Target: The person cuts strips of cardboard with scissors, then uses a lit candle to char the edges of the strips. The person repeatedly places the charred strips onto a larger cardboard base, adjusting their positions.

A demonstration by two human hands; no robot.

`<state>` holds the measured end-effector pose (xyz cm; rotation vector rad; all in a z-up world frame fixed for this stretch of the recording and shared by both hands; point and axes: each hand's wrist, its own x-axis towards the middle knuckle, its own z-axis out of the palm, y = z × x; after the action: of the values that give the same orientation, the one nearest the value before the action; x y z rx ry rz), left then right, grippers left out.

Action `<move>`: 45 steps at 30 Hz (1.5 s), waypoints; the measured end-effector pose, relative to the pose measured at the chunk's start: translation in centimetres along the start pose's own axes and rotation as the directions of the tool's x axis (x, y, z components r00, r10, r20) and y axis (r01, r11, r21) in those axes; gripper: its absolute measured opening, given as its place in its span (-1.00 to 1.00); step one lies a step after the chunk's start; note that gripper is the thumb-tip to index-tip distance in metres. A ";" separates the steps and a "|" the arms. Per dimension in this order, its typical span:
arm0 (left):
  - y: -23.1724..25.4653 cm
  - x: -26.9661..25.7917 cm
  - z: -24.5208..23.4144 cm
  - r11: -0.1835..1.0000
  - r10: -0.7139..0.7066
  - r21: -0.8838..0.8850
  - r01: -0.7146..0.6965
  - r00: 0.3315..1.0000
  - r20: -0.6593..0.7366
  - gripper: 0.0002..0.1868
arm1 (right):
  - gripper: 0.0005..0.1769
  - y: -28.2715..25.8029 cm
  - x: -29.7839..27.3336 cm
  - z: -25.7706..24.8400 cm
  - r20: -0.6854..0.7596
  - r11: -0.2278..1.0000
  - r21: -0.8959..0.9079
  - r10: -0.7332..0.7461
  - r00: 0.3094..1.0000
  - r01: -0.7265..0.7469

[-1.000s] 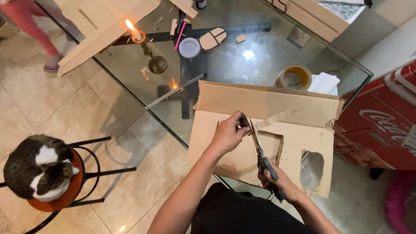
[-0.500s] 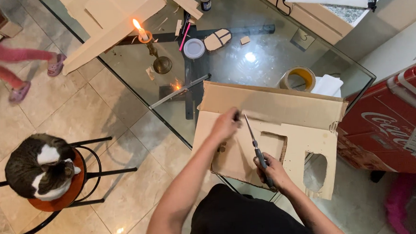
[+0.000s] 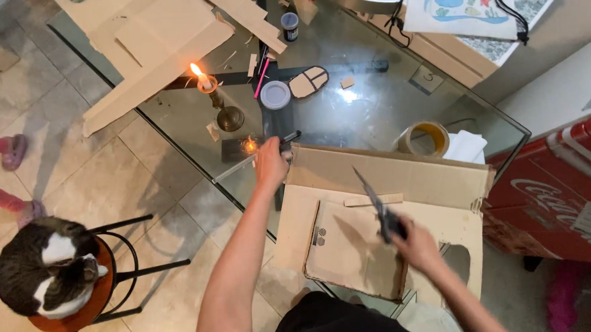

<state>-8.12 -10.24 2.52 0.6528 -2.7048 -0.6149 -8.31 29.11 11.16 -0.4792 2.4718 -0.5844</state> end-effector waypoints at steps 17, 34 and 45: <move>8.4 -14.3 -2.4 0.991 0.086 -0.121 -0.062 0.976 0.202 -0.65 | -0.59 -2.5 29.1 -1.5 -0.152 0.915 -0.292 -0.334 0.930 0.280; -7.6 0.9 2.1 0.973 -0.046 0.224 0.061 0.996 -0.072 -0.67 | -0.81 8.4 13.1 6.9 -0.181 0.873 -0.329 -0.431 0.884 0.359; -6.2 0.4 -2.6 0.990 -0.088 -0.116 0.081 0.995 -0.055 -0.77 | -0.81 7.8 10.4 8.2 -0.270 0.959 -0.232 -0.222 0.937 0.161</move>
<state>-5.23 -16.30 1.95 0.7465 -2.5759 -0.7525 -13.38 28.52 -3.35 -0.7743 2.8069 -0.5063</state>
